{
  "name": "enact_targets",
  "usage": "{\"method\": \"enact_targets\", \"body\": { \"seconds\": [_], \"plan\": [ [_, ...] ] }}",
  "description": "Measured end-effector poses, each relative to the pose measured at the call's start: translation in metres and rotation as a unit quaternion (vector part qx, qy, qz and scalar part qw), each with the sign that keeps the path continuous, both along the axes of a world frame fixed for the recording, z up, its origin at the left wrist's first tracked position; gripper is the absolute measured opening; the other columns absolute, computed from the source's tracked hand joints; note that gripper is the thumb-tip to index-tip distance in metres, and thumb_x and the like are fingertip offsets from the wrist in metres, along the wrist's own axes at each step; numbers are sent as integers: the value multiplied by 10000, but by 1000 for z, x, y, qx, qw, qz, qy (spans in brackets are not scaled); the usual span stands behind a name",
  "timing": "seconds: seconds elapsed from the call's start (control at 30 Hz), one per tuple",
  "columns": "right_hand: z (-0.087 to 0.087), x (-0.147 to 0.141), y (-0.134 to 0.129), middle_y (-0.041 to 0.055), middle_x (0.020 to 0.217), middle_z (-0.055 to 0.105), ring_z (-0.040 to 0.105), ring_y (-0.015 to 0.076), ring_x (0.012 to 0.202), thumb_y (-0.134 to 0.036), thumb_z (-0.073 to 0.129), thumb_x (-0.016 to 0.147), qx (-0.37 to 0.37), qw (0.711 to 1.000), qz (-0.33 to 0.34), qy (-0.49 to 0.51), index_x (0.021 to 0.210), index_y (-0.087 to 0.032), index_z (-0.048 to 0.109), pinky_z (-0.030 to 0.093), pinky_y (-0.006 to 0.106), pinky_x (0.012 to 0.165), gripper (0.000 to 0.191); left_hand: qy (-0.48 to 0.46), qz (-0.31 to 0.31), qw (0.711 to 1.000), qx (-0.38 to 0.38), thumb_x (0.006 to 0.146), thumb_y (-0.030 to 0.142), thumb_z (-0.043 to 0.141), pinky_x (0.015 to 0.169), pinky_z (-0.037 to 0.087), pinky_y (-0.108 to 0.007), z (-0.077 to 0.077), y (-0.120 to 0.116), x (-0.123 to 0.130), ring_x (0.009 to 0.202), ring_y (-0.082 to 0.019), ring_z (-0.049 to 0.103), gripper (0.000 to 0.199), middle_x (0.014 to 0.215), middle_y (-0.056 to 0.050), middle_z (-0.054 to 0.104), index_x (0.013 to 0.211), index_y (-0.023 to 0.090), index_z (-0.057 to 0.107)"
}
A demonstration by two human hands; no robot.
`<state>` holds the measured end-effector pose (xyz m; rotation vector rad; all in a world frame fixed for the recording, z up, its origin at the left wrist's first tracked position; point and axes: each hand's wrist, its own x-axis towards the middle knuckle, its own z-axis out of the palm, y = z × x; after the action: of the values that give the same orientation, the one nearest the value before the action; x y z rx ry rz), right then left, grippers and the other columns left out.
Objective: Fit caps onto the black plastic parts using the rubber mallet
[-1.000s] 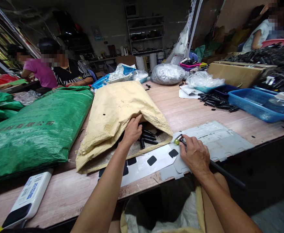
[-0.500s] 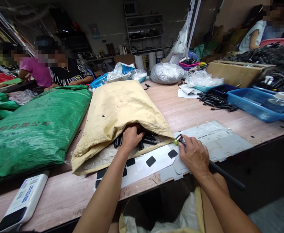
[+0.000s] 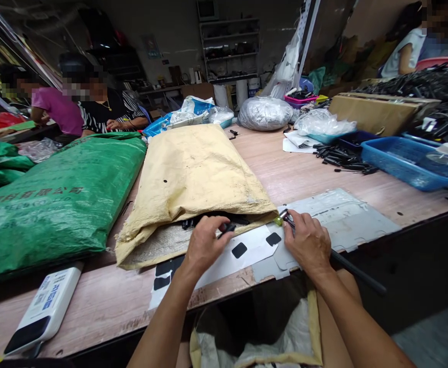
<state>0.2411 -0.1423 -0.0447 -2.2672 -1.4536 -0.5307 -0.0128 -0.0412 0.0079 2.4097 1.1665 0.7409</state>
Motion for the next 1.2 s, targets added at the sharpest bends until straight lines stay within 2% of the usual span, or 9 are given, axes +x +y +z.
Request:
{"method": "enact_targets", "body": {
  "seconds": [0.1, 0.23, 0.43, 0.6, 0.77, 0.83, 0.93, 1.07, 1.2],
  "plan": [
    [-1, 1, 0, 91, 1018, 642, 529, 241, 905, -323, 529, 957, 3, 1000, -1, -5, 1296, -188, 593, 303, 358, 731, 371, 7, -68, 997, -34, 852, 256, 733, 823, 475, -351, -9, -28, 0, 904, -226, 613, 256, 921, -34, 728, 1105, 230, 705],
    [-3, 1, 0, 92, 1017, 643, 544, 241, 903, -328, 527, 963, 3, 1000, 0, -3, 1298, -187, 603, 312, 351, 736, 372, -11, -57, 997, -54, 805, 209, 746, 860, 466, -374, -24, -46, -3, 939, -238, 601, 313, 948, -46, 692, 1108, 218, 669],
    [0, 7, -7, 81, 997, 673, 561, 234, 884, -325, 579, 934, -4, 999, 12, 32, 1281, -191, 628, 327, 346, 723, 375, -52, -35, 997, -44, 771, 190, 758, 857, 450, -367, -34, -49, -15, 906, -223, 588, 231, 921, -33, 666, 974, 217, 649],
    [2, 15, -13, 78, 1006, 685, 568, 238, 882, -285, 561, 934, -31, 999, 8, 44, 1101, -209, 701, 331, 355, 709, 230, -36, -51, 996, -61, 811, 255, 761, 844, 424, -376, -33, -47, -14, 890, -233, 585, 167, 914, -34, 698, 963, 236, 695],
    [14, 15, -19, 95, 1050, 675, 609, 231, 913, -269, 495, 951, 51, 991, 11, 126, 1072, -198, 678, 420, 351, 757, 231, -47, -43, 994, -84, 799, 216, 758, 838, 418, -362, -32, -45, -14, 879, -219, 587, 121, 895, -25, 701, 905, 227, 700],
    [22, 6, -24, 100, 1051, 678, 631, 236, 950, -288, 492, 957, 100, 978, 55, 176, 1078, -196, 672, 464, 355, 811, 235, -46, -41, 994, -88, 786, 212, 761, 830, 418, -355, -33, -45, -14, 879, -220, 587, 122, 879, -22, 696, 892, 229, 704],
    [33, -19, -32, 93, 1038, 704, 661, 222, 978, -303, 506, 972, 128, 941, 167, 267, 1086, -195, 679, 507, 341, 872, 234, -45, -35, 994, -92, 778, 217, 763, 813, 417, -346, -33, -44, -14, 854, -215, 580, 123, 845, -14, 680, 889, 232, 712],
    [37, -55, -40, 75, 1040, 713, 669, 204, 987, -287, 510, 993, 91, 904, 266, 324, 1135, -215, 690, 530, 327, 874, 241, -48, -31, 994, -97, 781, 226, 761, 810, 415, -345, -33, -45, -14, 848, -212, 577, 112, 833, -11, 676, 885, 231, 718],
    [36, -75, -43, 74, 1018, 700, 660, 194, 946, -245, 473, 1013, 61, 901, 301, 307, 1178, -218, 673, 533, 322, 837, 261, -55, -29, 993, -100, 773, 211, 761, 829, 420, -347, -32, -45, -14, 890, -218, 588, 112, 864, -15, 691, 874, 233, 719]
  ]
}}
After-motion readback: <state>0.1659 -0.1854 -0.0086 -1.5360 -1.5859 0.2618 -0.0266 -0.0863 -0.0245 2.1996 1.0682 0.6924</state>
